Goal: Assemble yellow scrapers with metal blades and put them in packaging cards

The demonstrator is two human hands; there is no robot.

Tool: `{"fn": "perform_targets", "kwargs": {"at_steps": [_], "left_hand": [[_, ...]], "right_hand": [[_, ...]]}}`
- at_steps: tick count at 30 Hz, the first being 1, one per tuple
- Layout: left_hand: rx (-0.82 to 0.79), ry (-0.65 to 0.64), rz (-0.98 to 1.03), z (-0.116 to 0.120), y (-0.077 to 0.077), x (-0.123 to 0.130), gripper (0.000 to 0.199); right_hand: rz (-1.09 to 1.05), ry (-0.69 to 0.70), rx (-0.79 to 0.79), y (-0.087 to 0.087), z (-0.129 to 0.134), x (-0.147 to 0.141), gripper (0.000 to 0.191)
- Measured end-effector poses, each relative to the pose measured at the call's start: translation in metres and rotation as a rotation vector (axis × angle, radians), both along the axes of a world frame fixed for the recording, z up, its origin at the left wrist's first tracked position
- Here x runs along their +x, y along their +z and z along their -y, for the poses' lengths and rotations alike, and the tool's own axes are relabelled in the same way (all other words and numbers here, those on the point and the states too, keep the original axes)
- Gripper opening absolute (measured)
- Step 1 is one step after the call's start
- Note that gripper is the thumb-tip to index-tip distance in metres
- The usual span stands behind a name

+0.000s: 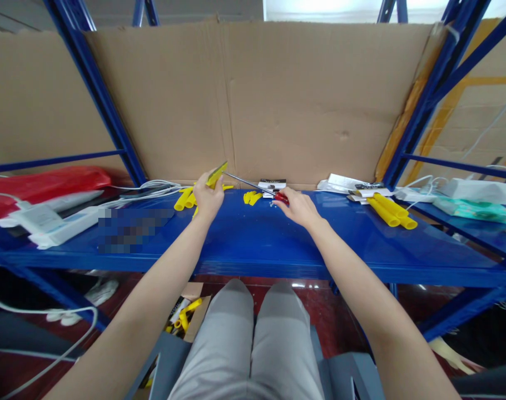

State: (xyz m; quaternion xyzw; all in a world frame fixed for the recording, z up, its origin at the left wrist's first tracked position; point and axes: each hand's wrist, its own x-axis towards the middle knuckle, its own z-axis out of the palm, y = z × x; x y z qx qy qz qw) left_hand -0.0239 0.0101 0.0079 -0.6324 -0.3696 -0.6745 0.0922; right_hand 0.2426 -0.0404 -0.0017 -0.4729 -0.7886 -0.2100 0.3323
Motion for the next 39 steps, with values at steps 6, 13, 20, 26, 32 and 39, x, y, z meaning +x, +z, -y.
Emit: {"fn": "perform_targets", "kwargs": {"at_steps": [6, 13, 20, 26, 32, 39], "left_hand": [[0.025, 0.020, -0.010, -0.0003, -0.0010, 0.0010, 0.023], [0.020, 0.008, 0.002, -0.0001, -0.0015, 0.0016, 0.024], [0.049, 0.034, -0.011, -0.0003, -0.0017, 0.0018, 0.025], [0.037, 0.026, -0.014, 0.0034, 0.0000, 0.0022, 0.024], [0.003, -0.006, -0.019, 0.0050, 0.0007, 0.0026, 0.023], [0.016, 0.026, -0.036, 0.0016, -0.0012, 0.0016, 0.022]], "right_hand": [[-0.005, 0.004, 0.034, 0.0021, 0.0008, 0.0023, 0.024], [-0.009, 0.028, -0.008, 0.0030, 0.0025, 0.0002, 0.028], [-0.004, 0.005, -0.023, 0.0036, 0.0029, 0.0016, 0.023], [0.032, -0.017, -0.018, 0.0055, 0.0073, -0.0029, 0.033], [-0.038, 0.014, -0.070, 0.0048, 0.0048, -0.0024, 0.031], [0.011, -0.035, 0.012, 0.0033, 0.0037, 0.0004, 0.028]]}}
